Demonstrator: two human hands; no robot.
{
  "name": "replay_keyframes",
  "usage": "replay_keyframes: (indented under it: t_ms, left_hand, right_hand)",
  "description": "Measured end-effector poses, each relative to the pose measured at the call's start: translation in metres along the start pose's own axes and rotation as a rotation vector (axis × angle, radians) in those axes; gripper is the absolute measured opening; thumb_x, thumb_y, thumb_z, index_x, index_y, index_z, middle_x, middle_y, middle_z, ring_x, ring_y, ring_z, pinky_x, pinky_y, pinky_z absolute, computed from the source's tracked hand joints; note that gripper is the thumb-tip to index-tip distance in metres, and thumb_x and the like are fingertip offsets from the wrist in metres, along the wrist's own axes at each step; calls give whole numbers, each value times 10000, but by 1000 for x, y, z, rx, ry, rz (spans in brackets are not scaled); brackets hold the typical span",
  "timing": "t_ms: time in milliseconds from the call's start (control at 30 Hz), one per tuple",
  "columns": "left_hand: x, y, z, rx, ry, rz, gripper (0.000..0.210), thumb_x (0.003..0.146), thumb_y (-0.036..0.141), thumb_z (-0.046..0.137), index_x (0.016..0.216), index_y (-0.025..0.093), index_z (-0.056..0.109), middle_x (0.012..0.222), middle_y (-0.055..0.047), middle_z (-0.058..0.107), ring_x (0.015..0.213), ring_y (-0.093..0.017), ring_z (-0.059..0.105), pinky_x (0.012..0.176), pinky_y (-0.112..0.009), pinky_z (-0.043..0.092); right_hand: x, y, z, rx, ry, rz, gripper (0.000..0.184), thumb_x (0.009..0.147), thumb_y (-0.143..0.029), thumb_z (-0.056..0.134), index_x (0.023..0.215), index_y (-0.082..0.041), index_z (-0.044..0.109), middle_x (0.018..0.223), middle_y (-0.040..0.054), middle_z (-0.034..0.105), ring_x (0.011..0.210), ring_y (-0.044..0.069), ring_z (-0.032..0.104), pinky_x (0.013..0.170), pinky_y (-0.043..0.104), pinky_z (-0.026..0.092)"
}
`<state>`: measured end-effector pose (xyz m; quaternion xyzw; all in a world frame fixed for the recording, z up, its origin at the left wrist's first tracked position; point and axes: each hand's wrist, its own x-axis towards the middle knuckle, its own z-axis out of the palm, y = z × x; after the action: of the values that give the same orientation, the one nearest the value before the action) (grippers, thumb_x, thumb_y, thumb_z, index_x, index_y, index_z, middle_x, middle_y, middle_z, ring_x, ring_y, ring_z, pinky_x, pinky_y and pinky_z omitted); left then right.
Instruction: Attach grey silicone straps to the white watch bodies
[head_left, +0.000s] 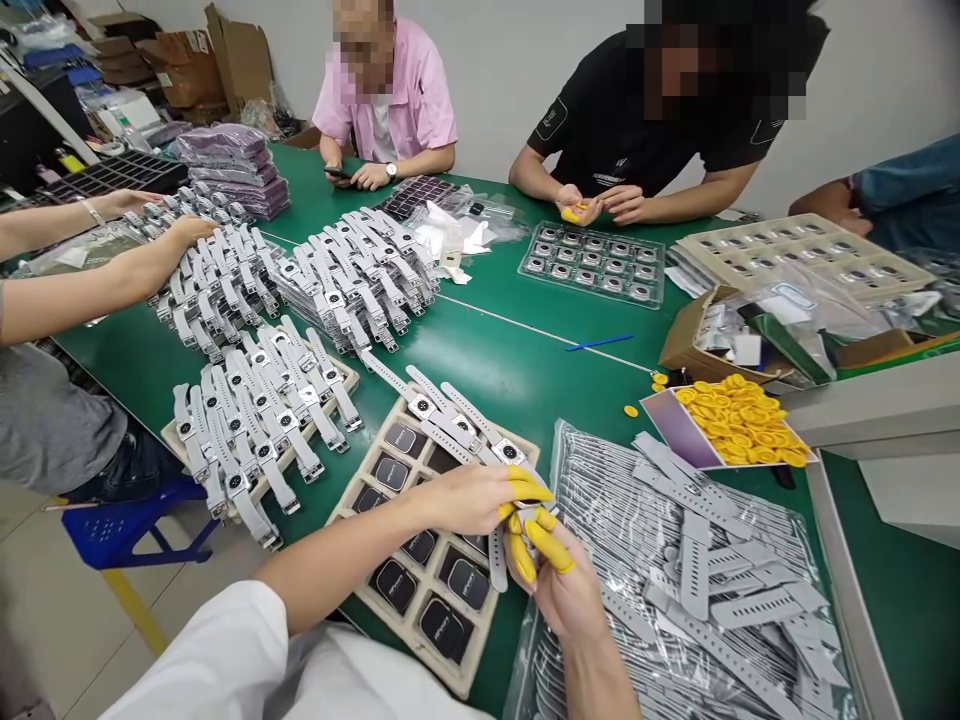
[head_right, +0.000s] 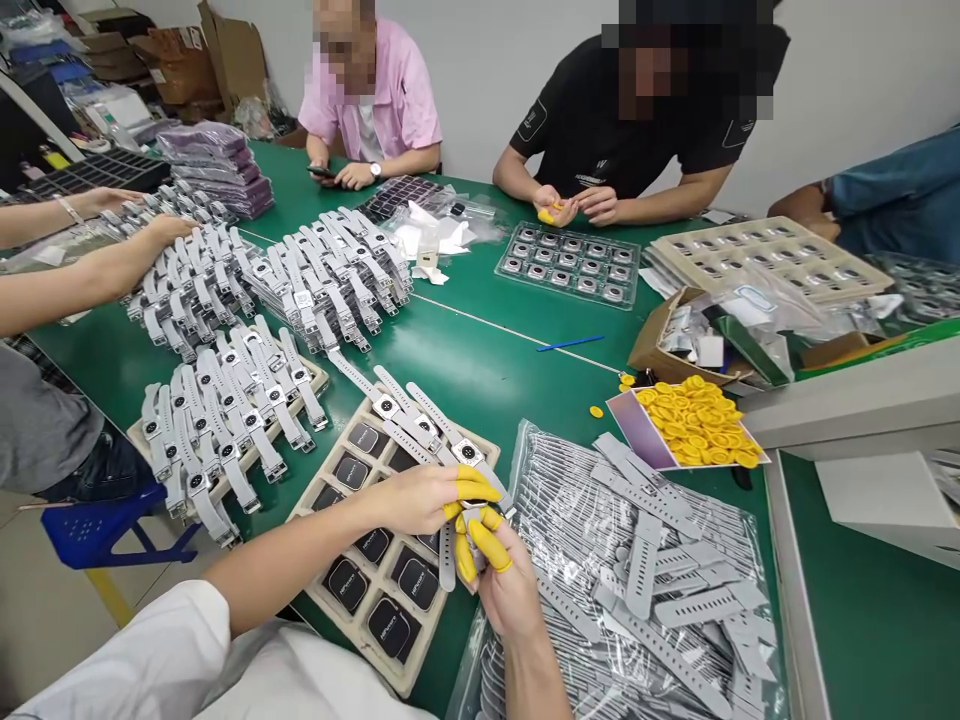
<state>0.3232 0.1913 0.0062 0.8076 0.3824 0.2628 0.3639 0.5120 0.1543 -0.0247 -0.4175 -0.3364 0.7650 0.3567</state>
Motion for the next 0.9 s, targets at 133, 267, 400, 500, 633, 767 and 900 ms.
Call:
replay_keyframes:
  t_ms: [133,267,400,500,633,767,900]
  left_hand:
    - [0,1,1,18,-2,-7,605,856,5,455,1399,215,618,1438,-93,654,1321,-243,654,1132,-377,539]
    - [3,2,4,-6,65,-15,471,927,60,451,1358,133,626,1354,-166,681,1289,-272,666,1114,-402,550]
    - [5,6,4,-23,64,-50,431,973,91,426,1360,89,614,1349,-205,663,1319,-283,635,1145,-423,522]
    - [5,9,1,-28,1,-67,463,962,61,409,1379,102,606,1402,-202,629,1377,-266,592,1173,-405,496]
    - [4,8,-1,-53,-47,-84,529,938,20,416,1412,176,592,1434,-141,620,1391,-222,581,1196,-359,470]
    - [6,8,1,-47,-25,-132,511,952,41,435,1425,177,570,1434,-134,622,1398,-222,571,1212,-370,457]
    - [7,13,0,-7,-53,-158,480,982,80,415,1440,128,551,1430,-155,603,1382,-220,577,1209,-340,456]
  right_hand:
    - [-1,-5,5,17,5,11,357,880,-554,720,763,-249,576,480,-18,401,398,114,283,392,285,255]
    - [0,-14,11,107,42,-27,272,921,-488,701,800,-249,654,494,-27,377,410,103,255,392,250,220]
    - [0,-20,12,146,66,-72,262,881,-476,754,814,-233,685,496,-42,404,393,86,282,372,209,240]
    - [-1,-17,9,154,25,-65,304,861,-495,769,780,-214,685,468,-42,424,377,77,310,367,185,270]
    - [-1,-11,8,154,0,-3,330,839,-506,791,765,-199,696,463,-38,439,372,74,324,368,186,299]
    - [0,-15,10,204,55,5,332,786,-491,841,754,-201,682,482,-36,450,383,69,330,369,179,300]
    - [0,-19,12,229,80,29,373,766,-513,846,734,-205,638,475,-48,419,377,64,315,365,180,296]
